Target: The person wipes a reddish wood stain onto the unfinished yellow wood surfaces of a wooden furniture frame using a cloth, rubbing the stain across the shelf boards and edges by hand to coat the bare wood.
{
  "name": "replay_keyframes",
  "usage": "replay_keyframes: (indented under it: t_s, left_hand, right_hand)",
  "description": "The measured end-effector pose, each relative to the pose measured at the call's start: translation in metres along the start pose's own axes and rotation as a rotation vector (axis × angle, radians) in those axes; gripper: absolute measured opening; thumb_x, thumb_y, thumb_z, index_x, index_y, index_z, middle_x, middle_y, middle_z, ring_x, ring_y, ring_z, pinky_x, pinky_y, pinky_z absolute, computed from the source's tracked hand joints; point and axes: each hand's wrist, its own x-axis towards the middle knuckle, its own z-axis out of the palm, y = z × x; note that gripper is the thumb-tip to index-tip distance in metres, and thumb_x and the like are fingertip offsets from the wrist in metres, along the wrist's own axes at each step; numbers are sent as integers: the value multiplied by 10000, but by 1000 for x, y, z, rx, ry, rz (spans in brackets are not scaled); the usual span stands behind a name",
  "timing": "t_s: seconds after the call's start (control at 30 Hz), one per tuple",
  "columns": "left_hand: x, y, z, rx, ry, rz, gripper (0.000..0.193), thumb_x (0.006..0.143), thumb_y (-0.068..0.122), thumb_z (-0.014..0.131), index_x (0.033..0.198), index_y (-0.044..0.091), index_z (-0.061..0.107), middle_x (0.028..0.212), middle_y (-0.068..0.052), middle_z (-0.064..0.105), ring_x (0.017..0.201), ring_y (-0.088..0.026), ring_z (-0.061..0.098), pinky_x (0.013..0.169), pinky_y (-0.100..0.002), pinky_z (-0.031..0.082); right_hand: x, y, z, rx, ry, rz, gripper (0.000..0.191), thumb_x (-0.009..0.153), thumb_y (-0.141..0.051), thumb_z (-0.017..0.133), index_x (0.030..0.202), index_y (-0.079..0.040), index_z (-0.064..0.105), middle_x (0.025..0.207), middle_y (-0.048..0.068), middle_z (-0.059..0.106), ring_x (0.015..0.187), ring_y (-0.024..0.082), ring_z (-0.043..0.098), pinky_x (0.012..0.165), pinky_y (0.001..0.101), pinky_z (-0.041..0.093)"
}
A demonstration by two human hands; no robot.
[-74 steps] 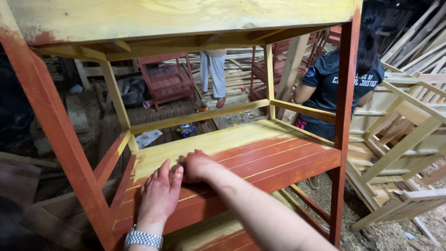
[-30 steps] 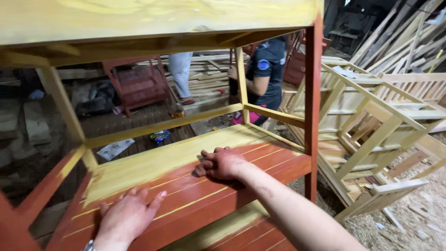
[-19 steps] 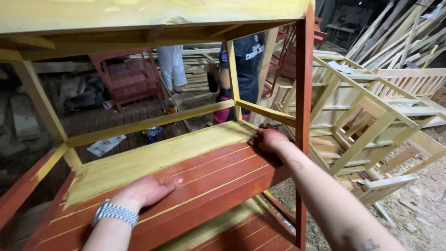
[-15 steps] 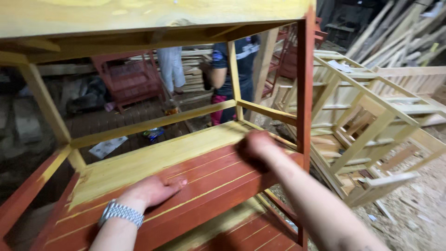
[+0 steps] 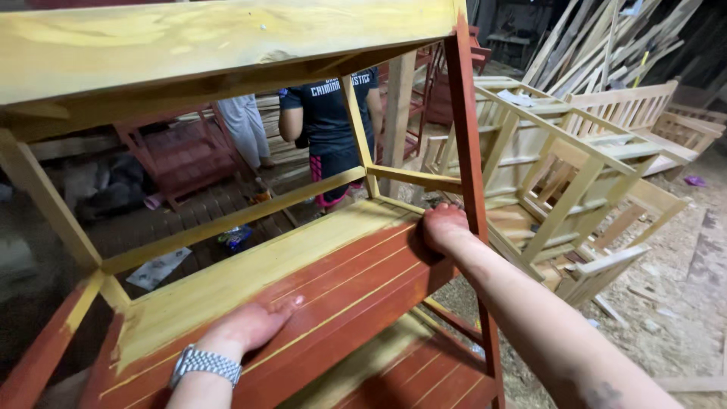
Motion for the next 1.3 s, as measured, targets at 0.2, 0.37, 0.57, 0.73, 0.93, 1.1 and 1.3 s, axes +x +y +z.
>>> replay_keyframes:
  t_s: [0.2, 0.37, 0.57, 0.73, 0.93, 1.1, 1.3]
  left_hand:
    - [9, -10, 6, 49, -28, 40, 892, 931, 831, 224, 1517, 215, 496, 1624, -101, 406, 1534, -292, 340, 1270, -375, 235]
    - [10, -10, 5, 70, -50, 10, 920, 909, 847, 203, 1481, 215, 547, 1605, -87, 449, 1518, -287, 378, 1269, -382, 251]
    - [3, -8, 8, 21, -40, -4, 865, 884, 818, 266, 1541, 296, 479, 1603, -86, 446, 1515, -294, 388, 1281, -383, 261]
    - [3, -10, 5, 8, 4, 43, 851, 885, 805, 270, 1548, 301, 446, 1591, -73, 465, 1518, -290, 385, 1279, -381, 262]
    - [-2, -8, 2, 21, -82, 7, 753, 886, 778, 246, 1542, 503, 493, 1586, -85, 474, 1509, -297, 407, 1279, -394, 275]
    - [-9, -3, -4, 15, -91, 4, 776, 879, 794, 271, 1546, 435, 439, 1591, -62, 470, 1508, -295, 403, 1278, -405, 275]
    - [-12, -3, -8, 38, -99, 0, 813, 892, 832, 286, 1519, 360, 498, 1570, -86, 502, 1492, -303, 441, 1267, -400, 314]
  right_hand:
    - [-37, -38, -55, -38, -355, 121, 441, 896, -244, 705, 1325, -144, 679, 1402, 102, 653, 1301, 285, 644, 1032, 419, 542]
    - [-58, -39, -48, 146, -211, 224, 364, 1005, -204, 569, 1365, -167, 600, 1414, 137, 567, 1334, 320, 547, 1035, 475, 483]
    - [-6, -7, -6, 201, 18, -69, 323, 939, -248, 597, 1220, -92, 634, 1289, 199, 650, 1220, 377, 623, 1006, 480, 518]
    - [-15, 5, 10, 310, -16, 36, 409, 1021, -430, 505, 1194, -78, 625, 1171, 212, 700, 1120, 399, 661, 962, 493, 533]
    - [-35, 26, 5, 625, 93, 105, 423, 1028, -453, 443, 1095, -119, 693, 1043, 173, 736, 1014, 385, 696, 917, 492, 532]
    - [-66, 47, -9, 386, 280, 19, 369, 917, -383, 662, 1059, -51, 586, 999, 211, 689, 1017, 407, 657, 890, 502, 520]
    - [-105, 52, -27, 481, 556, 173, 362, 926, -331, 698, 1112, -35, 603, 1080, 228, 651, 1088, 415, 614, 937, 502, 504]
